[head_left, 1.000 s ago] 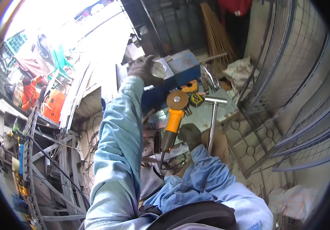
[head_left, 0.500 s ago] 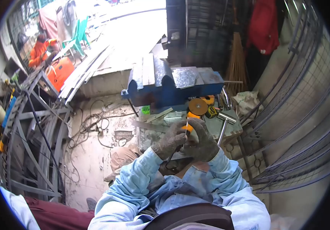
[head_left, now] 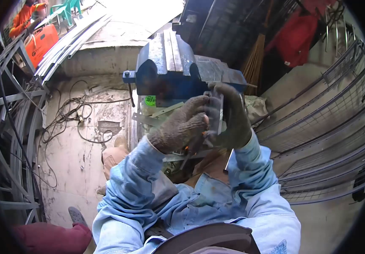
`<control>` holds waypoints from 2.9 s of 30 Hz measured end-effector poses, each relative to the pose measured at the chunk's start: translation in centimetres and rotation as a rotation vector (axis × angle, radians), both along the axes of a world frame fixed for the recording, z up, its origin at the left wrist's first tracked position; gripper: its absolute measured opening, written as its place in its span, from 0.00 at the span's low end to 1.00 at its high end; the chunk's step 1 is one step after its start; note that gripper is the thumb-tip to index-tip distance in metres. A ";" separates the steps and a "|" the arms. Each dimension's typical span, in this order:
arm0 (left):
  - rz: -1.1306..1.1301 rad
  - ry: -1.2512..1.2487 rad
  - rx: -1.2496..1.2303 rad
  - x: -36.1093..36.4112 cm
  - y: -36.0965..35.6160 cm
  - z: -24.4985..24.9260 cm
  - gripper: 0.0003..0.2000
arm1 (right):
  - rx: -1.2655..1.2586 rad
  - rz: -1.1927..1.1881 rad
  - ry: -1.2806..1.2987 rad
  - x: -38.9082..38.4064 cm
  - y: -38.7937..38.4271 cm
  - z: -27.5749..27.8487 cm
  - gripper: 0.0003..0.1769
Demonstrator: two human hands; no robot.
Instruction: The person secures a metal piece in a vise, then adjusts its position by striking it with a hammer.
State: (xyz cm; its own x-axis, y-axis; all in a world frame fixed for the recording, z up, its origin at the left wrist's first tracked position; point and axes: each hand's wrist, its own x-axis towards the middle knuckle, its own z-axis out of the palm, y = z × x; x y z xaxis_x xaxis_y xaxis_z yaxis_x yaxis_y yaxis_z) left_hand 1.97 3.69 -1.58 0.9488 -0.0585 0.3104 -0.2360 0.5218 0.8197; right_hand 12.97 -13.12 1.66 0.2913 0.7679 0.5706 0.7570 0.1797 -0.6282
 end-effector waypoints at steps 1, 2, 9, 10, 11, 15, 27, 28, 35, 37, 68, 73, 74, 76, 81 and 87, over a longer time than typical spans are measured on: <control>0.113 0.013 0.184 -0.5 1.9 0.5 0.28 | 0.041 0.064 0.110 0.9 1.2 1.2 0.60; 0.226 0.028 0.366 -0.8 3.8 0.9 0.26 | 0.080 0.127 0.221 2.0 2.5 2.1 0.62; 0.766 0.023 0.117 -0.3 16.7 -4.1 0.16 | 0.084 0.305 0.456 9.3 10.7 3.9 0.60; 0.810 0.067 0.085 -0.2 18.1 -5.9 0.15 | 0.078 0.310 0.443 10.0 11.3 3.7 0.60; 0.855 0.114 0.052 -0.1 19.2 -7.2 0.15 | 0.071 0.305 0.415 10.7 11.9 3.4 0.59; 0.939 0.213 0.029 0.7 20.7 -10.5 0.15 | 0.011 0.284 0.445 11.5 13.1 3.3 0.59; 1.138 0.115 0.511 6.3 20.5 -14.9 0.27 | -0.010 0.198 0.571 10.7 14.8 2.6 0.62; 1.147 0.125 0.492 6.4 20.8 -14.9 0.27 | -0.004 0.195 0.583 10.7 15.2 2.7 0.62; 1.190 0.103 0.522 8.5 21.7 -16.2 0.27 | -0.058 0.189 0.431 12.4 15.2 2.5 0.59; 1.203 0.101 0.516 8.8 21.7 -16.4 0.25 | -0.074 0.161 0.449 11.7 15.2 2.7 0.59; 1.282 0.236 0.611 11.1 22.7 -16.5 0.09 | -0.151 0.075 0.238 13.5 14.8 0.0 0.64; 1.232 0.322 0.811 10.3 23.3 -14.8 0.07 | -0.166 0.087 0.231 13.3 14.8 -0.4 0.62; 1.234 0.318 0.829 10.1 23.1 -14.2 0.07 | -0.150 0.090 0.236 13.2 14.7 -0.3 0.62; 1.242 0.396 0.951 9.6 22.7 -12.7 0.07 | -0.176 0.128 0.242 13.0 14.9 0.2 0.61; 1.343 0.219 1.153 10.1 23.4 -13.2 0.07 | -0.138 0.127 0.304 12.3 14.8 -0.1 0.59; 1.414 0.226 0.982 10.9 22.9 -9.8 0.06 | -0.257 0.113 0.110 13.2 14.0 0.3 0.64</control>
State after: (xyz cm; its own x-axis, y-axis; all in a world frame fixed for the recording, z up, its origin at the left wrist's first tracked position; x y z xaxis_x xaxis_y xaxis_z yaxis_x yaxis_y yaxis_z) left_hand 12.88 26.61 -11.43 0.4458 0.7169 0.5360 0.1215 -0.6417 0.7573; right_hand 26.22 0.90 1.92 0.2448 0.9141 0.3231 0.6658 0.0838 -0.7414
